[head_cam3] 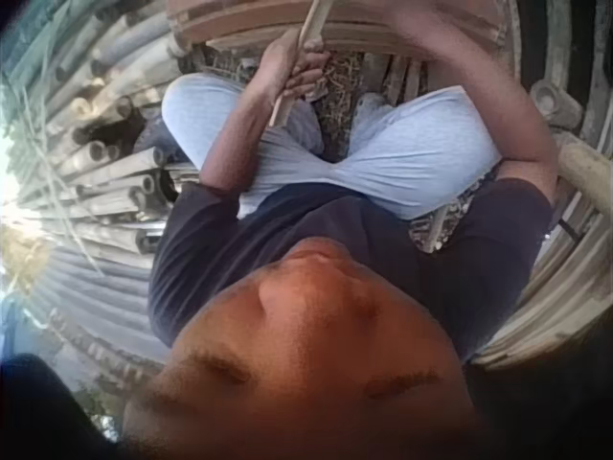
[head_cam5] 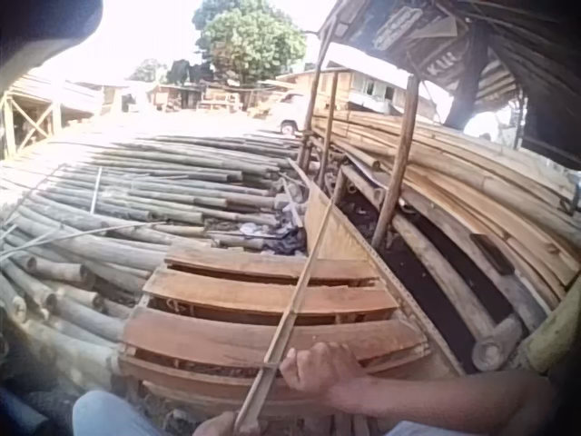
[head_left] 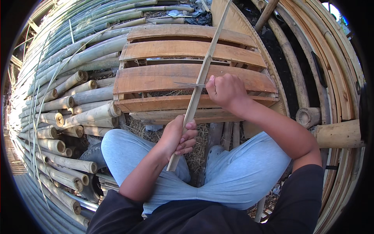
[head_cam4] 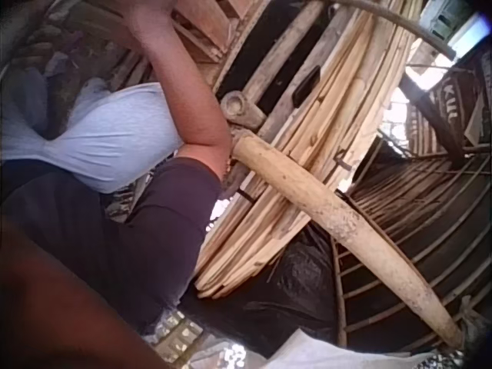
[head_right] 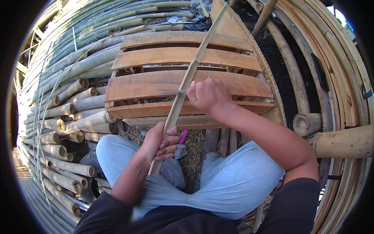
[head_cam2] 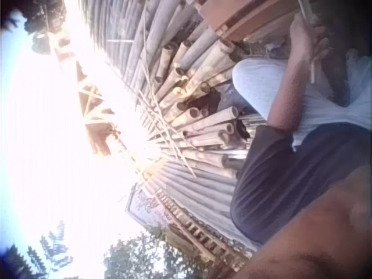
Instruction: Smoothing a thin strip of bamboo using a small knife.
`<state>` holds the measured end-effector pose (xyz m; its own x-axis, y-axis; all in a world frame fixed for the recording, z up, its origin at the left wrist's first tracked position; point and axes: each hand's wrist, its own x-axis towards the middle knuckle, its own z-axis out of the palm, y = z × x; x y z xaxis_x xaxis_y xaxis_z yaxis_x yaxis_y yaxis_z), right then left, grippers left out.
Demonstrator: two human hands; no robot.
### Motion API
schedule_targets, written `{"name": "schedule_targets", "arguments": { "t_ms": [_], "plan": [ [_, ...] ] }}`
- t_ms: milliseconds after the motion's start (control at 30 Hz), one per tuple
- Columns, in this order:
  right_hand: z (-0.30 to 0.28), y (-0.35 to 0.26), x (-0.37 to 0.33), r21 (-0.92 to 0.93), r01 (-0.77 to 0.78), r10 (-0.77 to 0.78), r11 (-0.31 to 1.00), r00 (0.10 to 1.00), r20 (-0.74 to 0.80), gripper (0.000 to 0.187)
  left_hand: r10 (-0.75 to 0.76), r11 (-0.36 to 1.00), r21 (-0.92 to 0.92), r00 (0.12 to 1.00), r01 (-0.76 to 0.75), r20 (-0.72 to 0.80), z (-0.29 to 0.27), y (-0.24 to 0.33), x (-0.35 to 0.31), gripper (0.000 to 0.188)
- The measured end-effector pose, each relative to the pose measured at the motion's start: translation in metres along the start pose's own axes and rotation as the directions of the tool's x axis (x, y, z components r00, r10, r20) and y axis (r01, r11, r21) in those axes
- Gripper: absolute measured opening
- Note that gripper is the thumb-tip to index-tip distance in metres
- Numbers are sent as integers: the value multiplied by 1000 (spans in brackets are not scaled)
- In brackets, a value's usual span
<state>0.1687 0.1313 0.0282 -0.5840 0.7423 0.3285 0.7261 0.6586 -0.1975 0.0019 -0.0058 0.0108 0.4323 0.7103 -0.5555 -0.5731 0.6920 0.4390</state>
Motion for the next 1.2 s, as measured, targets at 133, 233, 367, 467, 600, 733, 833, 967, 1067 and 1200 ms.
{"name": "schedule_targets", "arguments": {
  "t_ms": [133, 233, 367, 467, 600, 733, 833, 967, 1067, 1200],
  "plan": [
    [-8, -28, -16, -21, -29, 30, 999, 997, 74, 44, -42, 999, -22, 999, 42, 0, -7, 1, -1, 31],
    [-9, -36, -27, 71, 27, -41, 997, 978, 206, 46, -38, 999, -18, 999, 37, -15, -5, 0, -2, 32],
    [0, -2, -6, -40, -24, 26, 999, 999, 30, 45, -33, 999, -30, 999, 33, 22, -1, 1, -2, 32],
    [-2, -17, -9, -82, -39, 40, 996, 999, 8, 44, -39, 999, -37, 999, 40, 27, -7, 2, 0, 33],
    [-2, -31, -23, 3, 102, -102, 995, 991, 86, 43, -50, 999, -1, 999, 50, -13, -6, 1, -3, 33],
    [7, 11, 1, -92, 20, -25, 996, 998, -51, 44, -57, 995, -73, 997, 62, 58, -1, 0, -3, 32],
    [3, -12, -6, -71, 32, -36, 997, 998, -47, 43, -70, 992, -108, 997, 71, 12, -4, 2, -3, 34],
    [-4, -38, -22, 22, 109, -111, 994, 988, 112, 43, -23, 999, -45, 999, 21, -34, -4, 0, -6, 34],
    [3, 12, -5, -67, 31, -31, 997, 999, -10, 44, -31, 998, -47, 1000, 31, -3, 2, -3, -4, 35],
    [-14, 0, 2, -36, -60, 58, 998, 997, -50, 45, 123, 982, 155, 990, -112, -65, 3, -4, -8, 40]
  ]
}}
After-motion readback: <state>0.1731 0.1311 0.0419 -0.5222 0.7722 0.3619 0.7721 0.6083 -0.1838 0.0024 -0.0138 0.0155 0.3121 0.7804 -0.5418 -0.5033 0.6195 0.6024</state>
